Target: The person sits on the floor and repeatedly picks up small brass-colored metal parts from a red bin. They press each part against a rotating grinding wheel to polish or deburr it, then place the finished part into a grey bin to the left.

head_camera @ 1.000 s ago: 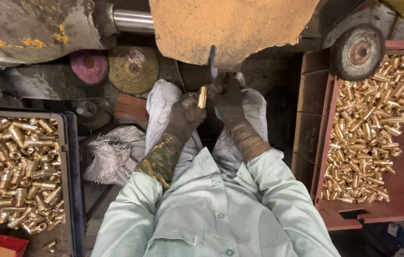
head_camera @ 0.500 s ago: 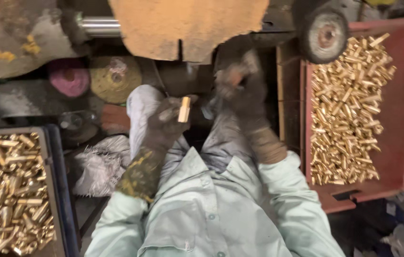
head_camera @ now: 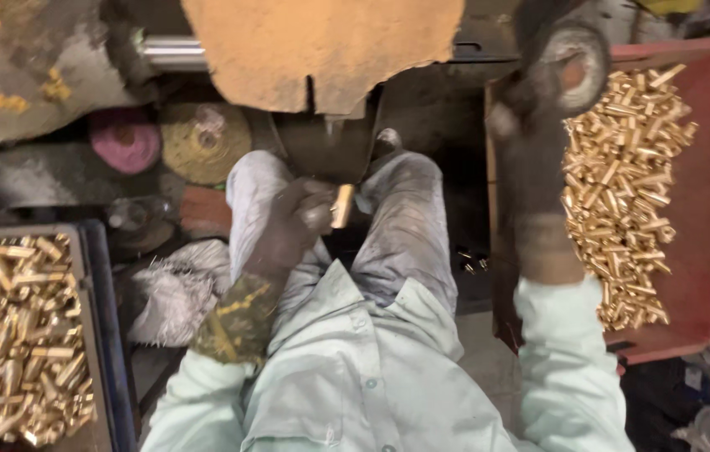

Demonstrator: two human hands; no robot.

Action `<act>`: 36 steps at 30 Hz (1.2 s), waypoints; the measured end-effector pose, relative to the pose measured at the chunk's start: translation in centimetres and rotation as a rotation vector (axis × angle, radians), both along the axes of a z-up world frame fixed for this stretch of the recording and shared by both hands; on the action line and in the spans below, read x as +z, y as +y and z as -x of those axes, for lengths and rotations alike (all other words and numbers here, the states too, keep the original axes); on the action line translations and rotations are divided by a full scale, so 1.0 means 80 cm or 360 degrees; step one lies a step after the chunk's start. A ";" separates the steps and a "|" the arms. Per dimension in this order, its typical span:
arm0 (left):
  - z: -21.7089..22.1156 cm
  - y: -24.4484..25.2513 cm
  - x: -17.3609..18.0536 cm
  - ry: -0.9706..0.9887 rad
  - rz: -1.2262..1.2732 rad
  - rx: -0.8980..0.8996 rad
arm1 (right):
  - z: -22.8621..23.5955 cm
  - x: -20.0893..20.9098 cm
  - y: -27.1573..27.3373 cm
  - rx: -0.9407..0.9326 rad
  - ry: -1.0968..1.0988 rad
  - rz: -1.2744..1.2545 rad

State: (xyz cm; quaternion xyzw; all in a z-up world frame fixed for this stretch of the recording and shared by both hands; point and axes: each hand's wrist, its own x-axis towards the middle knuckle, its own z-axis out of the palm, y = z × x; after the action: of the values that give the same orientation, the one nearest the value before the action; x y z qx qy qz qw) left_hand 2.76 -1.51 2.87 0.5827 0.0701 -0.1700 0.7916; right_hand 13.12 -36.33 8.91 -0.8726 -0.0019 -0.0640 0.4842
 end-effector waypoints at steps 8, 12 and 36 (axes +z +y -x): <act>-0.040 -0.007 0.055 -0.0683 -0.0504 -0.0405 | 0.099 0.024 0.152 0.0479 0.0940 -0.0738; -0.033 -0.004 0.014 -0.0835 -0.0120 -0.0186 | 0.097 0.008 0.156 0.0531 0.0866 -0.0826; -0.133 -0.052 -0.203 -0.0119 -0.0507 0.0598 | 0.036 -0.215 0.212 -0.0072 0.0770 -0.1339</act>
State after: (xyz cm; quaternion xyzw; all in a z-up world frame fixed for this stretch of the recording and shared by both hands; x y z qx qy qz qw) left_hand 13.36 -5.65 -13.39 0.6827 0.1739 0.0149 0.7095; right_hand 10.23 -19.38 -8.25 -0.5908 0.1557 0.1349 0.7801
